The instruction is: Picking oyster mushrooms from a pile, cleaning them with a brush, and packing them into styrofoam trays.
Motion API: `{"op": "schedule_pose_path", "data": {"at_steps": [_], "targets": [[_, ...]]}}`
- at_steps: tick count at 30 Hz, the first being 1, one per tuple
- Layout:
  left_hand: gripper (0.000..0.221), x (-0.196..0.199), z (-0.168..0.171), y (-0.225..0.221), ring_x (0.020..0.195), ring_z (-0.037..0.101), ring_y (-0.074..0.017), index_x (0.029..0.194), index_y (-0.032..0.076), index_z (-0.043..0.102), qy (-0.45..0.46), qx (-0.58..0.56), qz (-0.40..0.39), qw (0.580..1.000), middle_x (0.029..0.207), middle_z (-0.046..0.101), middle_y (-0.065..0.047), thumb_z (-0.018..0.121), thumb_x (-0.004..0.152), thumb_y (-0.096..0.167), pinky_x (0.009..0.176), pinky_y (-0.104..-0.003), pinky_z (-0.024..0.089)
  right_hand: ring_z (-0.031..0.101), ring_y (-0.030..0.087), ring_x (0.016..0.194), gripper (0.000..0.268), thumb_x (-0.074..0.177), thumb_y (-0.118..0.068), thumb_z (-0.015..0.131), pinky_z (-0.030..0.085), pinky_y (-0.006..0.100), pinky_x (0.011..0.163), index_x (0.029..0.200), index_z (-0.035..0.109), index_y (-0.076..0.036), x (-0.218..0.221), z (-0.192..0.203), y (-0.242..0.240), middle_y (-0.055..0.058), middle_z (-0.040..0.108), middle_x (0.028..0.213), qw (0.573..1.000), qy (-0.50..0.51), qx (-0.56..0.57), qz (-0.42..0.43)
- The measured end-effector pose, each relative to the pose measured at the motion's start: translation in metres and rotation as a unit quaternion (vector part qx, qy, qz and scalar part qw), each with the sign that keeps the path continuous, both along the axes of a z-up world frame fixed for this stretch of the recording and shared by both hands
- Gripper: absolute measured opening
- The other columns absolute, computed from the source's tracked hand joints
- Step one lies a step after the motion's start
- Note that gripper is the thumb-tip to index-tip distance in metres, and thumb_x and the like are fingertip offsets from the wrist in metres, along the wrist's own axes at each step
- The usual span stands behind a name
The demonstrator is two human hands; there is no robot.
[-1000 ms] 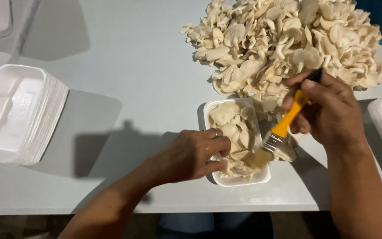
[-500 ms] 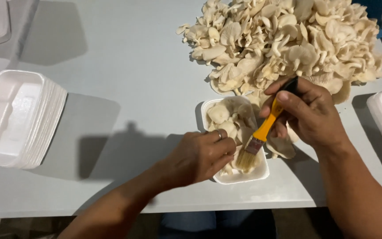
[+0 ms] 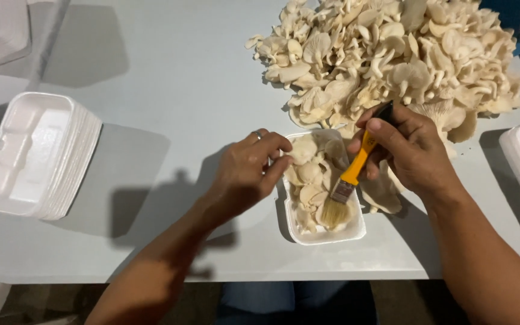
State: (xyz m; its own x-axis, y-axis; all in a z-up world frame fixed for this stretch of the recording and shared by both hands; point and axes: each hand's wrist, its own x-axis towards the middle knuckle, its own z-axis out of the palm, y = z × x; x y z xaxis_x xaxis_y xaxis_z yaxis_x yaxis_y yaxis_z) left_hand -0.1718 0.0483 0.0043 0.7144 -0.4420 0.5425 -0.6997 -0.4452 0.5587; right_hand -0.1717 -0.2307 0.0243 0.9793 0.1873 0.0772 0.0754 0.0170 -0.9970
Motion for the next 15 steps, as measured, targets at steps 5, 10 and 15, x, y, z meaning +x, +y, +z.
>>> {"op": "schedule_pose_path", "data": {"at_steps": [5,10,15], "targets": [[0.01,0.016,-0.02,0.008,0.077,0.066,-0.0203,0.102,0.015,0.067,0.085,0.05,0.065,0.993,0.082,0.07,0.0,0.066,0.094,0.021,0.062,-0.039,0.047,0.065,0.008,0.047,0.017,0.108,-0.016,0.057,0.058,0.018,0.041,0.116,0.065,-0.004,0.0,0.009,-0.01,0.011,0.075,0.086,0.989,-0.01,0.142,0.041],[0.006,0.029,-0.031,0.007,0.074,0.063,-0.0202,0.095,0.017,0.066,0.086,0.05,0.077,0.992,0.08,0.066,0.0,0.065,0.095,0.023,0.064,-0.038,0.048,0.053,0.012,0.034,0.023,0.105,-0.016,0.052,0.05,0.02,0.036,0.117,0.065,-0.002,0.002,0.017,-0.02,0.016,0.072,0.081,0.988,-0.015,0.141,-0.057],[0.027,0.044,0.012,0.003,0.102,0.067,-0.023,0.12,0.021,0.067,0.225,0.24,0.128,0.936,0.116,0.067,-0.003,0.058,0.1,0.036,0.074,-0.045,0.055,0.055,0.012,0.036,0.022,0.105,-0.018,0.054,0.052,0.022,0.039,0.118,0.065,-0.003,0.004,0.019,-0.032,0.017,0.072,0.083,0.983,-0.025,0.174,-0.054]]}}
